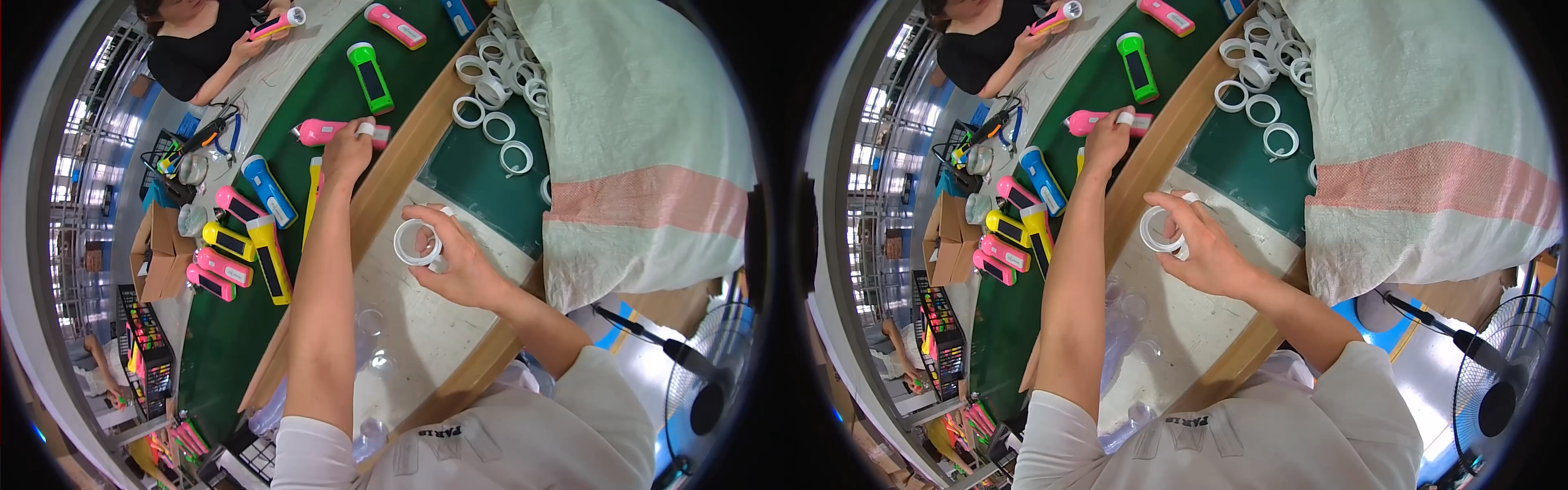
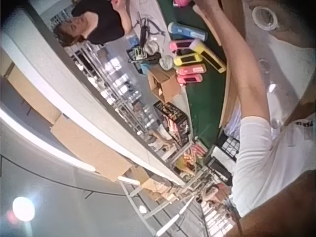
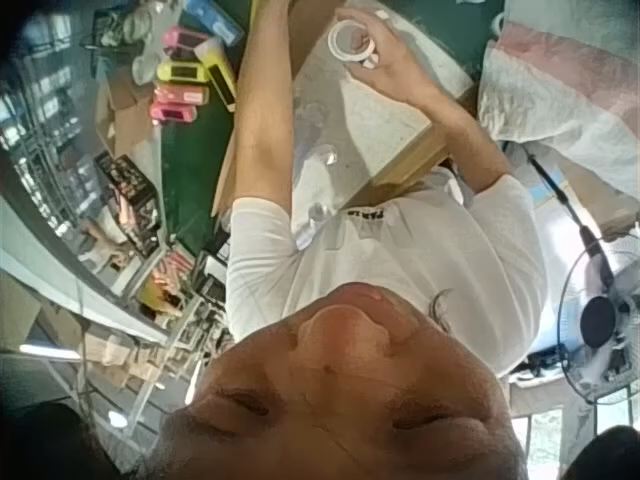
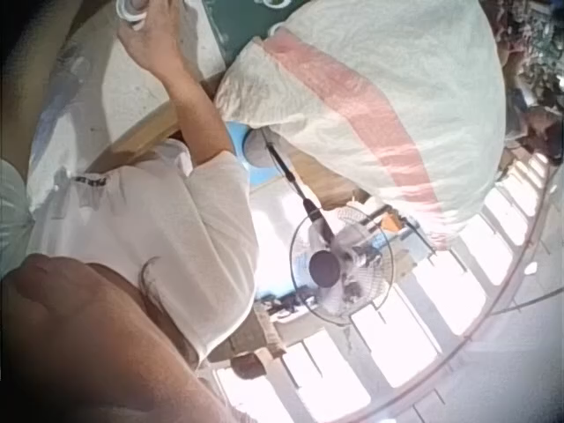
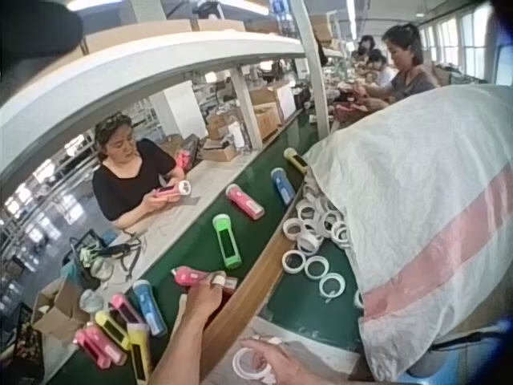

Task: Assembling plastic handheld flashlights by attaching heads and other components on a production line.

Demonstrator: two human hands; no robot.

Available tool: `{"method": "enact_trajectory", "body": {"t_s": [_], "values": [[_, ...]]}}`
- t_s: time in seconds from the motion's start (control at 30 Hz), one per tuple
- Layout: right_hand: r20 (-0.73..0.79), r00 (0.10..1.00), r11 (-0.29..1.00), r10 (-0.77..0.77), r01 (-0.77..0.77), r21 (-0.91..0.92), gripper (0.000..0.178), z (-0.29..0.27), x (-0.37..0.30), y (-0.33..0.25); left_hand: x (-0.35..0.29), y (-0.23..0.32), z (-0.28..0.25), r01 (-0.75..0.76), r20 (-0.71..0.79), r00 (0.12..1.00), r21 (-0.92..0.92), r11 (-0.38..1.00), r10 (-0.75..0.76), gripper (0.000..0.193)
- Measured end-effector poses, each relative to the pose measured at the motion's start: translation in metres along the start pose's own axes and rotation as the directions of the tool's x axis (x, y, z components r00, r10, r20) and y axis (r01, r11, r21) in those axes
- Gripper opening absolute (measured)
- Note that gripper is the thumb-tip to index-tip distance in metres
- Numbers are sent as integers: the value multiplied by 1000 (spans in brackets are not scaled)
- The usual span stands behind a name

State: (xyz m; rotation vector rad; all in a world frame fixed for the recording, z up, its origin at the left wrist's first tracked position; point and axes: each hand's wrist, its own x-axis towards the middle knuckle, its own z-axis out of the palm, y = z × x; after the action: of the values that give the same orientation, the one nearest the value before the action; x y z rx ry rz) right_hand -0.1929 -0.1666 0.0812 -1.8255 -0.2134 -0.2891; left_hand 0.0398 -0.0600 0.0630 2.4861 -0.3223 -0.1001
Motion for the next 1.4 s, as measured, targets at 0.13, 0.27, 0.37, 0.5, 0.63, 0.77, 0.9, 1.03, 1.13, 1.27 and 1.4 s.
{"method": "enact_trajectory", "body": {"t_s": [0.13, 0.27, 0.37, 0.5, 0.63, 0.77, 0.9, 1.03, 1.13, 1.27, 1.4], "values": [[-36, 997, 997, -72, 72, -12, 74, 2, 0, 0, -24, -24, -19, -108, -269, 963, -357, 928, 9, 26], [-32, 999, 999, -20, 22, 37, 74, -2, -7, 6, -96, -23, -77, -290, -280, 938, -314, 904, 203, 14], [-12, 1000, 1000, 21, -21, 1, 71, 2, -8, 1, -174, -27, -122, -114, -65, 993, -634, 765, 94, 15], [-14, 996, 996, 84, -84, 0, 79, 9, -12, 2, -264, -10, -159, -109, -55, 994, -692, 714, 98, 14], [50, 997, 998, 65, -66, 12, 81, 17, -20, -18, -313, -5, -175, -124, -73, 992, -658, 743, 101, 18], [142, 990, 999, 22, -28, 43, 80, 28, -28, -30, -340, 1, -188, -450, -193, 884, -103, 887, 426, 29], [196, 980, 997, -32, 17, 78, 74, 35, -39, -36, -360, 2, -194, -605, -36, 784, 176, 776, 620, 36], [286, 957, 999, -44, 48, -8, 64, 36, -43, -40, -374, -5, -200, -642, -39, 750, 195, 741, 660, 33], [301, 944, 973, -138, 186, -138, 58, 34, -49, -57, -385, -15, -197, -454, -268, 853, 44, 890, 448, 36], [422, 878, 861, -224, 382, -336, 59, 36, -60, -78, -388, -18, -195, -175, -118, 982, -256, 951, 149, 46], [555, 812, 829, -179, 428, -359, 71, 17, -57, -114, -396, -35, -184, 158, 304, 953, -501, 851, 2, 58]]}}
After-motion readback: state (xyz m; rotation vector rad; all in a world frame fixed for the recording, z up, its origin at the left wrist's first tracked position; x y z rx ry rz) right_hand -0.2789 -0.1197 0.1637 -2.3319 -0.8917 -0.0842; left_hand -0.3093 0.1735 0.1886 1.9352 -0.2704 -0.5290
